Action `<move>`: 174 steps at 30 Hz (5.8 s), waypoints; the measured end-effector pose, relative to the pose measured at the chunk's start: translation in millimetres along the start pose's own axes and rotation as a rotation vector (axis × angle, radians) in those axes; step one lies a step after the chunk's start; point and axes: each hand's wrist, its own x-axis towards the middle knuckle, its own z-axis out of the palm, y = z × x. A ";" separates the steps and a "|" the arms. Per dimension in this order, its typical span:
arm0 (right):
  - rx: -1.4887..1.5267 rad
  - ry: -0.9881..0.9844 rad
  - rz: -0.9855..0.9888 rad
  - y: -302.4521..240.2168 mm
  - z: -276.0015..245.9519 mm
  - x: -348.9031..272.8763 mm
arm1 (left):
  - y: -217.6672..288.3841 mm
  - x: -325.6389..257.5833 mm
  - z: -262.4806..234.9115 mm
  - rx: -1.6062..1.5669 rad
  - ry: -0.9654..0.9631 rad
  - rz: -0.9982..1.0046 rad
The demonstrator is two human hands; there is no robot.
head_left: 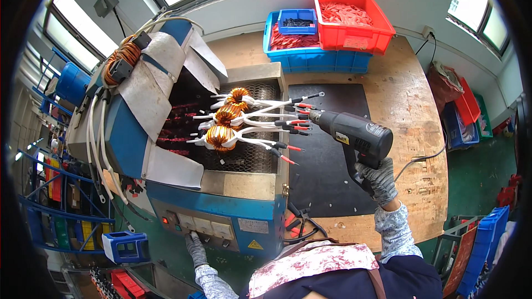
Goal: The person uses a heat gun to apply heat to the ends of copper-wound electrical components arranged on a machine. They then pick up the heated components and place them onto a metal rack. The person repeats this process, handling the components one by one or in small groups, moving them from the machine to the rack.
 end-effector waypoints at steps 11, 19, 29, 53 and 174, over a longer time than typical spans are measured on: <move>-0.017 0.007 0.021 6.1 -8.2 -4.8 | 2.6 -1.0 0.8 0.019 0.031 0.037; 0.017 0.067 0.099 11.2 -18.1 -14.4 | -4.2 0.7 3.6 0.016 0.063 0.083; 0.093 0.018 0.047 14.7 -17.9 -17.6 | -19.5 10.8 3.5 0.045 0.034 0.037; -1.120 0.132 -0.244 104.9 -82.2 -16.8 | -59.9 30.8 16.1 -0.466 0.080 -0.200; 0.403 -2.457 1.902 -5.7 451.4 -881.2 | -290.9 -487.7 -194.5 -1.909 1.422 -0.122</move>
